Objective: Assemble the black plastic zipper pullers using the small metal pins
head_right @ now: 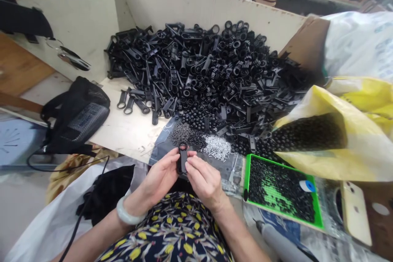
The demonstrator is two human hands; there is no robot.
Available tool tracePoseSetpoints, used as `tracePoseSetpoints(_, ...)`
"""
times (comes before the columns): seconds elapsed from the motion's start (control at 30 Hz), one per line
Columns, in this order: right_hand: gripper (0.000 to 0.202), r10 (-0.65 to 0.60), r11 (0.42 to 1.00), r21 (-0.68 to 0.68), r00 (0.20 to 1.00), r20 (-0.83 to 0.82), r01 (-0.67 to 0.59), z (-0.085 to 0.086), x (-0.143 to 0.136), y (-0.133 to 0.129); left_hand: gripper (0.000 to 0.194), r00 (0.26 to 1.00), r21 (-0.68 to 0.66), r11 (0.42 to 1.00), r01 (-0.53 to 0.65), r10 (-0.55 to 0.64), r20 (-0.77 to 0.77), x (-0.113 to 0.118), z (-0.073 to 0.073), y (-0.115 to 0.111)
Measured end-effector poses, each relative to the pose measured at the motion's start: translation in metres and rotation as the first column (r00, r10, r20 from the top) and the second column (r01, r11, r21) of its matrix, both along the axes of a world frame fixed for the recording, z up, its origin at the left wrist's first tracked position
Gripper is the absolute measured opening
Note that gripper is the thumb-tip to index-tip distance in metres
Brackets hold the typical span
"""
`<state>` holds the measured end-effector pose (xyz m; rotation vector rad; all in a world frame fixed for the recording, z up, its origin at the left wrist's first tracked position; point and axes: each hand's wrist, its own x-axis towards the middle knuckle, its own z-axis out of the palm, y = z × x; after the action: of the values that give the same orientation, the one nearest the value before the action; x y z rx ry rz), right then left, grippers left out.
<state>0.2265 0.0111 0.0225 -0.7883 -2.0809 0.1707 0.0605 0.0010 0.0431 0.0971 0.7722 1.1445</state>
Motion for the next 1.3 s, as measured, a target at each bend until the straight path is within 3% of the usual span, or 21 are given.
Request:
tracePoseSetpoints(0.37,0.053,0.059,0.998,-0.028,0.998,0.005,-0.059,-0.012,-0.001,-0.004,0.024,0.988,0.068,0.997,0.030,-0.019,-0.151,0.008,0.006,-0.005)
tracePoseSetpoints(0.6,0.058,0.025,0.998,-0.051,1.000,0.010,-0.025,-0.015,-0.010,-0.011,0.027,0.978,0.036,0.999,-0.038,0.044,-0.205,0.009,0.001,-0.004)
tracePoseSetpoints(0.87,0.046,0.001,0.983,-0.185,0.999,0.038,0.006,0.000,-0.014,-0.024,0.028,0.963,0.043,0.994,-0.102,0.110,-0.248,0.009,-0.008,-0.005)
tracePoseSetpoints(0.97,0.026,-0.123,0.923,-0.374,0.991,-0.057,0.093,0.008,-0.013,-0.028,0.028,0.947,0.050,0.990,-0.131,0.140,-0.289,0.008,-0.005,-0.005)
tracePoseSetpoints(1.07,0.021,-0.209,0.758,-0.644,0.974,-0.088,0.104,0.010,-0.016,-0.027,0.031,0.943,0.049,0.991,-0.122,0.131,-0.306,0.007,-0.002,-0.007)
tracePoseSetpoints(1.17,0.023,-0.194,0.629,-0.777,0.974,-0.113,0.035,0.004,-0.023,-0.023,0.034,0.955,0.053,0.996,-0.065,0.077,-0.287,0.008,0.001,-0.010)
tracePoseSetpoints(1.3,0.009,-0.220,0.636,-0.771,0.952,-0.212,-0.025,-0.004,-0.033,-0.020,0.036,0.956,0.078,0.996,-0.043,0.064,-0.285,0.008,0.004,-0.014)
